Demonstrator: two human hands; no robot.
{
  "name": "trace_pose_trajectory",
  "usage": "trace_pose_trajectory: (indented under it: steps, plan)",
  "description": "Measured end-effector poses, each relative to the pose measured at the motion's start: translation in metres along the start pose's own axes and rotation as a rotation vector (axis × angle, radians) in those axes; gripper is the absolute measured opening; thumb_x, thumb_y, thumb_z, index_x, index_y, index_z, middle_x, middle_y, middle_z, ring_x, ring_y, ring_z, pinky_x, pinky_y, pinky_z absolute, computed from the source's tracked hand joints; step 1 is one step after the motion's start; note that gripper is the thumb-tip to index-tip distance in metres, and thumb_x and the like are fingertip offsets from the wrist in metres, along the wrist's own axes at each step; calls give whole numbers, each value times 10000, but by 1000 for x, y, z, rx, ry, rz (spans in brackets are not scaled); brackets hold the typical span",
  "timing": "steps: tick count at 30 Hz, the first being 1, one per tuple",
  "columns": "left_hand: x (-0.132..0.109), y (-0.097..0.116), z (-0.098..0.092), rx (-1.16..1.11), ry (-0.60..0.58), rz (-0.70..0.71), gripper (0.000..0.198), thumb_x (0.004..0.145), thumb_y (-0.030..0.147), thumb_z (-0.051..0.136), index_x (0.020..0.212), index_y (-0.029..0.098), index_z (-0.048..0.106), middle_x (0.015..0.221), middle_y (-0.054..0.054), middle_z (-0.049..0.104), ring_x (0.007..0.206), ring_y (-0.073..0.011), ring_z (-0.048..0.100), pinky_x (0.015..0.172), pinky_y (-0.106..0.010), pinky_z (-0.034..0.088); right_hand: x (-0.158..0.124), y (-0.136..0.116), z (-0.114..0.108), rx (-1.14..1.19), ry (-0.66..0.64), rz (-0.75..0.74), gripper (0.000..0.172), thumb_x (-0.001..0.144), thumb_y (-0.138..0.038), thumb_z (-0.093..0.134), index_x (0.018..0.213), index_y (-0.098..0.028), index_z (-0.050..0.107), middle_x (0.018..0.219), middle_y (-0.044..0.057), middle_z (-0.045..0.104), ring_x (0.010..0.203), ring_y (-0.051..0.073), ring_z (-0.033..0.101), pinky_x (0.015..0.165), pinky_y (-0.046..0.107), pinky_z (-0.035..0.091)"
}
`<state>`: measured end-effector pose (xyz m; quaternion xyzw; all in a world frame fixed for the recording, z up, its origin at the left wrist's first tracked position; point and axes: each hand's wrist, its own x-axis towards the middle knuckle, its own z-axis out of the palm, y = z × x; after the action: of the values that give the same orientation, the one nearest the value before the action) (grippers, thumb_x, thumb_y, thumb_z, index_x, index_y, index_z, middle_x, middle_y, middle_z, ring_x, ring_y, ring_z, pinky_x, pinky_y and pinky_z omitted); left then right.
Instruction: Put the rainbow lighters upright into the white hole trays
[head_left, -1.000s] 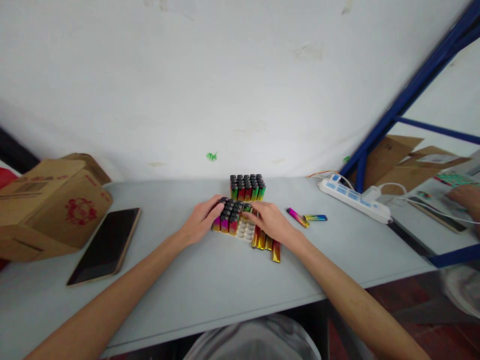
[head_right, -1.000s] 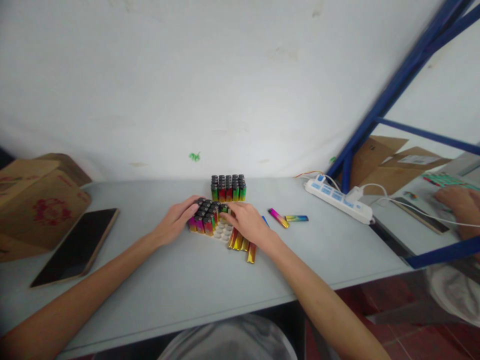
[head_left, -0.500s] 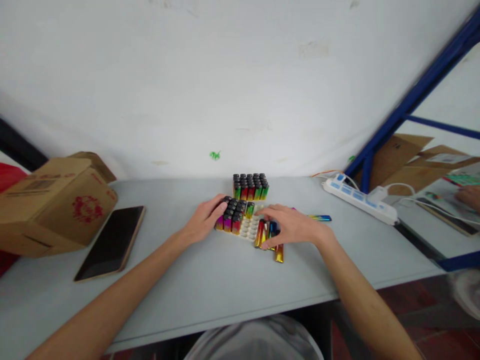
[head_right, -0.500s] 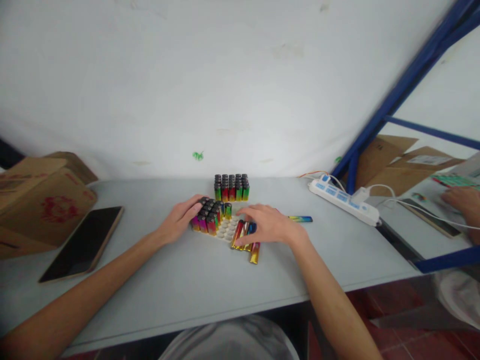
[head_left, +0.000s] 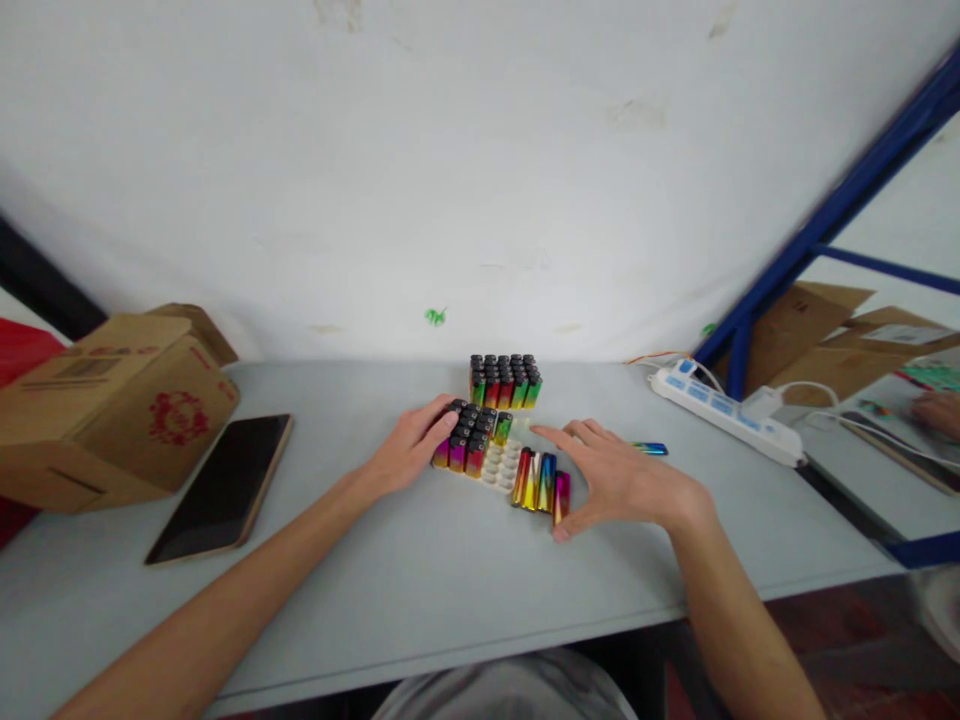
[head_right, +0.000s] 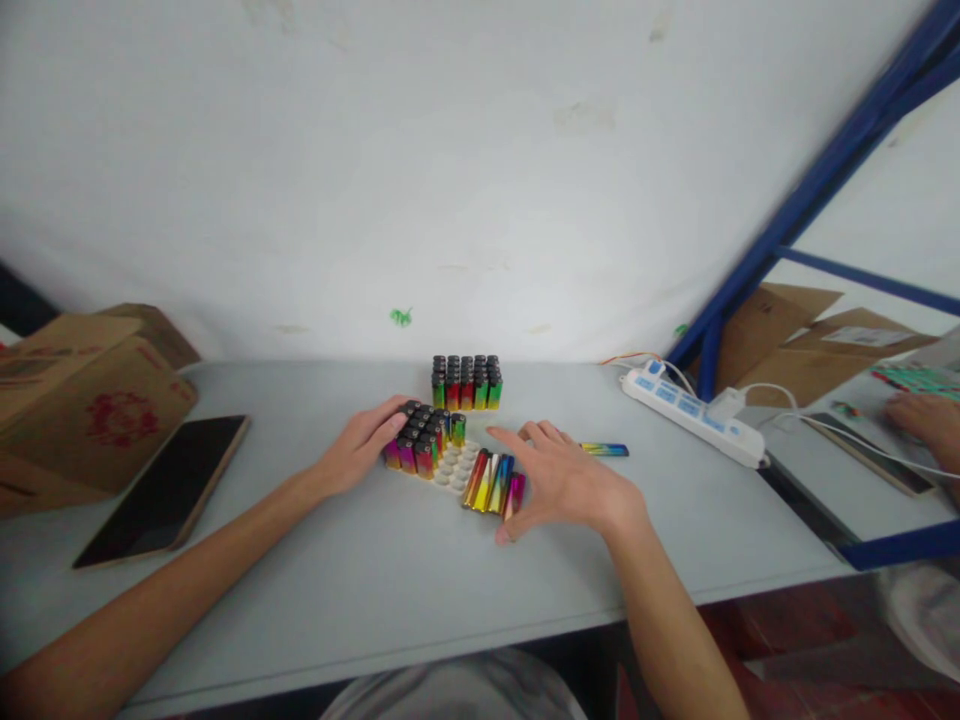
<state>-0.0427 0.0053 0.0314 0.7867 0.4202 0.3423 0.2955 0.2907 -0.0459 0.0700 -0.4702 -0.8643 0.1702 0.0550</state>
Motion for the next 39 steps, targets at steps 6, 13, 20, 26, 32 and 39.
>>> trace_pose_trajectory:
  steps: [6,13,20,26,32,39]
  plan:
    - [0,0,0,5,-1,-14,575,1100,662,378,1201,202,708,1060,-51,789,981,-259,708,879,-334,558,-4,-5,8,-38,-36,12,1251,601,-559,1063,1693,-305,508,1205,143,698,1195,429,612,1188,643,400]
    - [1,0,0,7,7,4,558,1103,646,390,1217,201,707,1086,-58,798,1001,-265,711,904,-336,552,3,19,-13,152,13,-37,692,814,-457,949,1427,-246,708,1236,111,674,1117,317,658,1057,501,576]
    - [1,-1,0,2,27,23,541,1102,642,399,1194,209,710,1086,-52,813,993,-262,727,893,-335,561,34,32,-11,771,151,-136,581,777,-503,971,1287,-290,790,1389,87,611,1172,242,700,1125,462,583]
    - [1,-1,0,0,31,35,516,1105,625,403,1147,212,710,1064,-52,814,964,-259,729,870,-335,564,59,14,13,1267,138,-157,693,671,-632,1020,1211,-251,811,1355,108,695,1119,262,721,985,412,614]
    - [0,-2,1,0,29,15,524,1101,634,400,1140,210,706,1048,-57,806,960,-265,727,860,-342,561,64,8,16,1417,274,21,461,735,-541,1004,1065,-272,828,1113,43,729,875,181,714,811,324,612]
    - [0,-4,0,4,21,8,524,1104,630,400,1165,206,701,1078,-60,806,987,-268,729,878,-343,559,67,4,18,1400,273,106,535,680,-467,1046,1089,-215,809,1081,43,761,763,111,630,745,259,566]
